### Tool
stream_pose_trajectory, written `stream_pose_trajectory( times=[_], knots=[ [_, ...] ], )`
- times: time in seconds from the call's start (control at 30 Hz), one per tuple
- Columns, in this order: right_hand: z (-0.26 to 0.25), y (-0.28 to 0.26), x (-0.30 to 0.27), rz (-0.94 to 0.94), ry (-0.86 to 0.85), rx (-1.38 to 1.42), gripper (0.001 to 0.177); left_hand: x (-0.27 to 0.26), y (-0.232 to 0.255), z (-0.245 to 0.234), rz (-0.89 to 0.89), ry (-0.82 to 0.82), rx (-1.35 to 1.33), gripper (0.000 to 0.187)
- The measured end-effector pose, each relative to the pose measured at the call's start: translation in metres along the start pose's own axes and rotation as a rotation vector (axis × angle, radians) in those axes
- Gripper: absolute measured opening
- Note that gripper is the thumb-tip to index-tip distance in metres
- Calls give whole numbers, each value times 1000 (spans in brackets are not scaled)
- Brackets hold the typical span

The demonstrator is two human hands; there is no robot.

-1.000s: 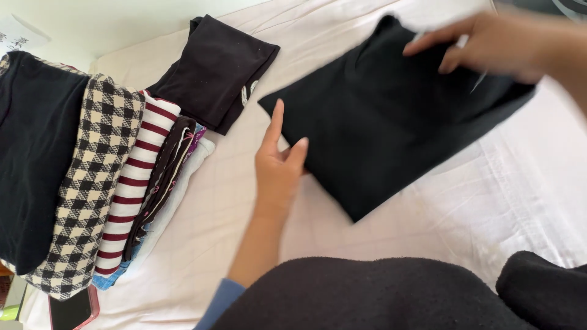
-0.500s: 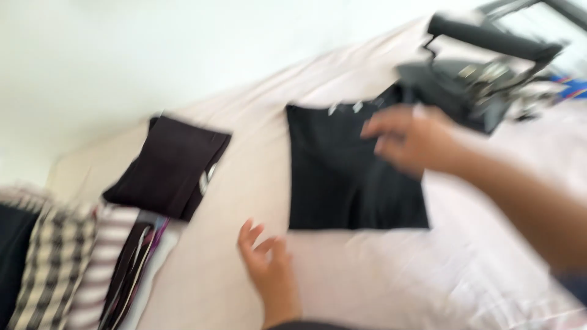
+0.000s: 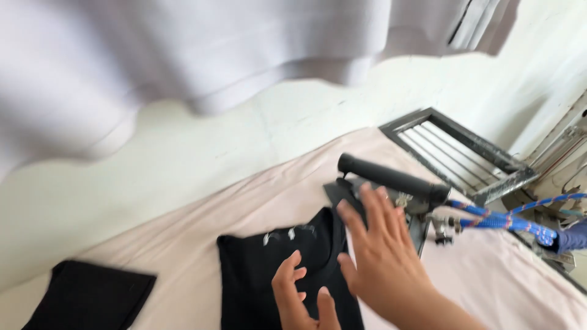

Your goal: Ironing and folding black clothes on a padded surface.

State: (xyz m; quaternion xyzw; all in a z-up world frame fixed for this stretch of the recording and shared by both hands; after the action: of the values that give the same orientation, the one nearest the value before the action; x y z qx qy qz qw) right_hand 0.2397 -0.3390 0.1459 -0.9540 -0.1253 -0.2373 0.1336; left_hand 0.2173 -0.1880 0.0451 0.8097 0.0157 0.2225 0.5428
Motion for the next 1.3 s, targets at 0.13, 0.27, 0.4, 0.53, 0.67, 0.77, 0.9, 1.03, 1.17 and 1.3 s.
stream_pose_trajectory(
  times=[0.13,0.27,0.4,0.53,0.67,0.77,0.9,1.03,1.17,1.3],
  knots=[
    [20,68,58,334,-277,-221,107,35,31,31,30,-44,-56,71],
    [38,120,95,548,-705,-103,73,62,42,48,154,-97,-81,58],
    [61,138,103,531,-820,145,65,61,39,34,240,-94,-41,47],
    [57,130,98,508,-854,57,71,55,25,-14,306,-45,120,40],
    [14,89,73,537,-814,198,72,15,-30,-101,186,88,445,35],
    [-20,38,60,464,-838,173,72,-27,-95,-156,-7,142,580,29],
    [-34,-44,29,257,-953,101,65,-73,-109,-201,-412,135,505,23],
    [-11,-104,-13,56,-933,43,69,-57,-66,-225,-348,309,412,21],
    [0,-115,-34,98,-1035,16,66,-44,-44,-245,-152,408,323,21],
    [0,-84,-31,239,-999,21,63,-48,-39,-262,-53,445,303,24]
  ],
)
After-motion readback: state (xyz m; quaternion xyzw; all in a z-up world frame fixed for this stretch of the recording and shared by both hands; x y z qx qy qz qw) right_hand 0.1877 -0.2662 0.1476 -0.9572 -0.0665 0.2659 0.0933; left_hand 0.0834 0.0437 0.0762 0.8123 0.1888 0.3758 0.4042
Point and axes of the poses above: each hand's wrist, its own x-axis towards the middle knuckle, its own z-axis out of the palm, y = z × x, the point moved 7 cm from there along x, towards the middle knuckle, and after that the axes turned 5 degrees about -y, right-handed, at the moved point
